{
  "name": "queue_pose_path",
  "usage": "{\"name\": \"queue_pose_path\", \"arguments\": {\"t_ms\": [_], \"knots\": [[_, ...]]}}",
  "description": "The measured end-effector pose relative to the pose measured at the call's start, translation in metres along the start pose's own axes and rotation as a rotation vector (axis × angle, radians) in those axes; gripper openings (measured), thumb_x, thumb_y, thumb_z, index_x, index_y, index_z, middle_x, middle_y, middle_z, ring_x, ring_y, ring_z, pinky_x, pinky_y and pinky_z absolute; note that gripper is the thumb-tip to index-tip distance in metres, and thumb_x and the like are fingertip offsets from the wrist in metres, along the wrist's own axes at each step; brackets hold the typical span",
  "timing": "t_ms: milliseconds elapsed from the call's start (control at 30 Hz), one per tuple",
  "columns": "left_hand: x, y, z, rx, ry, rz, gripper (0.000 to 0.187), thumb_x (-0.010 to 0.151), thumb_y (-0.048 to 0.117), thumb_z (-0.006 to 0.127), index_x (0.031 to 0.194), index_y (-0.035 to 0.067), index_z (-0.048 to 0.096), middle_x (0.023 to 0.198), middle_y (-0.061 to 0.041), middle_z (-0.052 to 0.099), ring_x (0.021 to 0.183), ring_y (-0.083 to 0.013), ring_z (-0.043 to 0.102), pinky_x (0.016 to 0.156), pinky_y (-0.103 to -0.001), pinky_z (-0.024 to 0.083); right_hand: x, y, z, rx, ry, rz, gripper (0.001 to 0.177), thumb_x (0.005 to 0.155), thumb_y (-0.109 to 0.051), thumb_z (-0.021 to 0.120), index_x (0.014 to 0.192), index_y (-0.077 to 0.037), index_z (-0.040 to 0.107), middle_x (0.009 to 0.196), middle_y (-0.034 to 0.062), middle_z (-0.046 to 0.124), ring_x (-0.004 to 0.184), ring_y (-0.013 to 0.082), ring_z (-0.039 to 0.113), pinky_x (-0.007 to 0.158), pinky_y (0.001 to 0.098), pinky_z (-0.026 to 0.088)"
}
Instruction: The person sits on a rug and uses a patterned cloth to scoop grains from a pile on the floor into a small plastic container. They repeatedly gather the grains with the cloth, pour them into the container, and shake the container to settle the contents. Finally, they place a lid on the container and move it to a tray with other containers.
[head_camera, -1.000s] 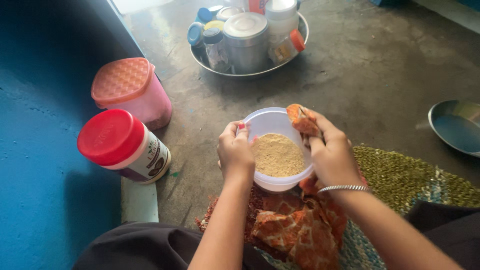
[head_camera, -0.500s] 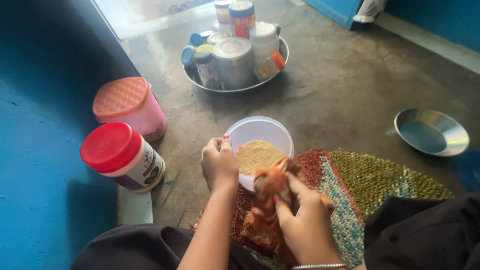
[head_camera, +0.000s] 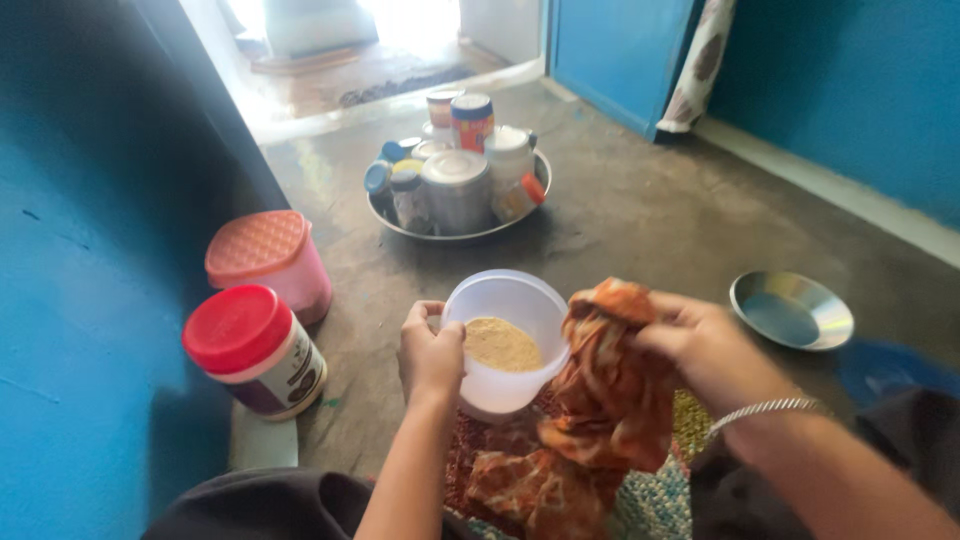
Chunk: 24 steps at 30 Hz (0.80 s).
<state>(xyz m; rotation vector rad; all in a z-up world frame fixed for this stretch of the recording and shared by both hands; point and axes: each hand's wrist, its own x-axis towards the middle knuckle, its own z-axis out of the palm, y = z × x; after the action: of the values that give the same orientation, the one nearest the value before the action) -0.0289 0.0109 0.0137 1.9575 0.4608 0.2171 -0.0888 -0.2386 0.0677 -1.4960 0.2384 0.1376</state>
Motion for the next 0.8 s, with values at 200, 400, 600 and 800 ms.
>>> {"name": "queue_pose_path", "arguments": {"t_ms": [200, 400, 600, 800], "knots": [[-0.004, 0.007, -0.003, -0.037, -0.039, 0.093, 0.036, 0.078, 0.016, 0.064, 0.112, 0.012, 0.074, 0.081, -0.012, 0.074, 0.08, -0.0258, 0.074, 0.076, -0.041, 0.056, 0.01, -0.051, -0.032, -0.221, 0.27, -0.151, 0.048, 0.088, 0.003, 0.056, 0.132, -0.01, 0.068, 0.111, 0.0117, 0.076, 0.1, 0.0226, 0.072, 0.095, 0.035, 0.056], [0.01, -0.007, 0.009, -0.211, -0.344, 0.056, 0.052, 0.064, 0.004, 0.057, 0.111, 0.005, 0.078, 0.09, -0.014, 0.077, 0.082, -0.0248, 0.072, 0.076, -0.037, 0.058, -0.002, -0.074, -0.041, -0.861, 0.281, -0.56, 0.061, 0.074, 0.012, 0.048, 0.125, -0.012, 0.074, 0.104, 0.0134, 0.078, 0.087, 0.0243, 0.075, 0.085, 0.0369, 0.059], [0.026, -0.012, 0.034, -0.166, -0.524, 0.199, 0.055, 0.06, 0.006, 0.056, 0.109, 0.005, 0.081, 0.096, -0.017, 0.081, 0.085, -0.0243, 0.072, 0.079, -0.034, 0.057, 0.019, -0.06, -0.021, -1.061, 0.196, -0.532, 0.057, 0.074, 0.006, 0.053, 0.122, -0.015, 0.075, 0.098, 0.0155, 0.079, 0.081, 0.0272, 0.076, 0.079, 0.0383, 0.06], [0.033, -0.024, 0.053, -0.081, -0.419, 0.409, 0.048, 0.068, 0.005, 0.055, 0.107, 0.006, 0.083, 0.093, -0.013, 0.075, 0.083, -0.0214, 0.07, 0.078, -0.031, 0.056, 0.076, -0.037, 0.017, -0.948, -0.037, -0.759, 0.048, 0.074, 0.0, 0.057, 0.115, -0.014, 0.077, 0.096, 0.0145, 0.079, 0.08, 0.0244, 0.077, 0.077, 0.0366, 0.059]]}}
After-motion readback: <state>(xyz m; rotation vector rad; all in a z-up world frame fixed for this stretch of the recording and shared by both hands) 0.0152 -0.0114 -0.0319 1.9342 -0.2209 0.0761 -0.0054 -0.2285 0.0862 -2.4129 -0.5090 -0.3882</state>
